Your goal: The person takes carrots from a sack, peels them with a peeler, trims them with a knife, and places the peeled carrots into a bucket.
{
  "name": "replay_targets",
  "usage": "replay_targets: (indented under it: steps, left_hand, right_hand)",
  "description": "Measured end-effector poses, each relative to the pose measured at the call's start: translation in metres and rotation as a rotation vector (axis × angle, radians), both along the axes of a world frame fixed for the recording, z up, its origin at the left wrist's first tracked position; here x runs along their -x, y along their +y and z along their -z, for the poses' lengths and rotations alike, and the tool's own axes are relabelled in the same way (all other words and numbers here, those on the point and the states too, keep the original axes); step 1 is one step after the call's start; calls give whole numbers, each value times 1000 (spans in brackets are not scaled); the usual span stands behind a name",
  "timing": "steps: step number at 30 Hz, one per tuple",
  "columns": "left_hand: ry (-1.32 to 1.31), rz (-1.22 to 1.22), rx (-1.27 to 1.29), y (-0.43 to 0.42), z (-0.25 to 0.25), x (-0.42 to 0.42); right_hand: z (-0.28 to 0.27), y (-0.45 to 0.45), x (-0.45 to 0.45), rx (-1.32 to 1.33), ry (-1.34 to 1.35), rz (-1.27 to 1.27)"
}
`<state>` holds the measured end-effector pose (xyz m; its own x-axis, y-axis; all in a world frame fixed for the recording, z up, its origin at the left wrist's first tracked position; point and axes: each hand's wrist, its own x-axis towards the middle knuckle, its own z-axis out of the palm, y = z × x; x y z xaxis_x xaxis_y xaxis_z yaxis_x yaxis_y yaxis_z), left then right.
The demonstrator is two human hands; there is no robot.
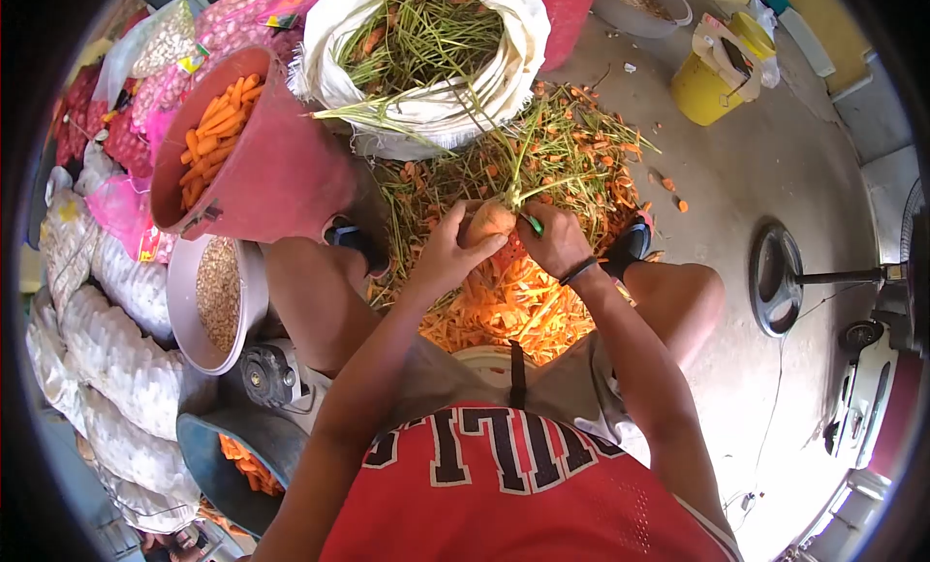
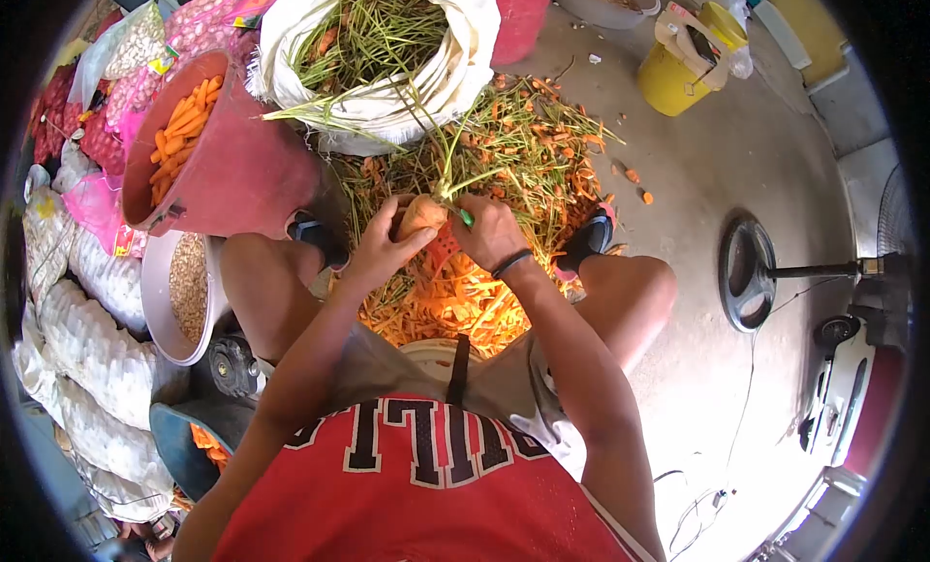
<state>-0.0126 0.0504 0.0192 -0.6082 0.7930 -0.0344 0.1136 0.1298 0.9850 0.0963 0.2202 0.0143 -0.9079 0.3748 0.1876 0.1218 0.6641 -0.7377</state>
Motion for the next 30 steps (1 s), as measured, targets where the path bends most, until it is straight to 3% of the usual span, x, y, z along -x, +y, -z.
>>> replay_targets:
  steps: [6,9,10,12,16,19,22,25,30]
  left_hand:
    - [122,16,17,-9,-9,-7]
    - [59,9,-73,-15,-7,-16]
    - [19,19,-117,-12,-10,-14]
    - [-142,-47,-53,-9,-2,-3]
    - [-698,-252,-17,-20,18,-7]
    - [-665,-170,39,-17,25,-10]
    - [-413,-166,82,-11,33,-15]
    - [-519,-155,106,-8,30,-18]
    - [-337,-110,73,-7,64,-22]
  right_hand:
    - [2,-6,-6,-75,-134,-51]
    - [37,10,-1,-97,-467,-73]
    - [81,33,2,-214,-845,-187]
    - [69,38,6,-169,-1030,-233]
    - [47,18,4,-193,-582,-42]
    - [33,0,2,-223,-370,36]
    - [25,-15,8,-299,-193,38]
    - [20,-23,11,-362,-242,14]
    - [14,-17,22,-368,-516,-83]
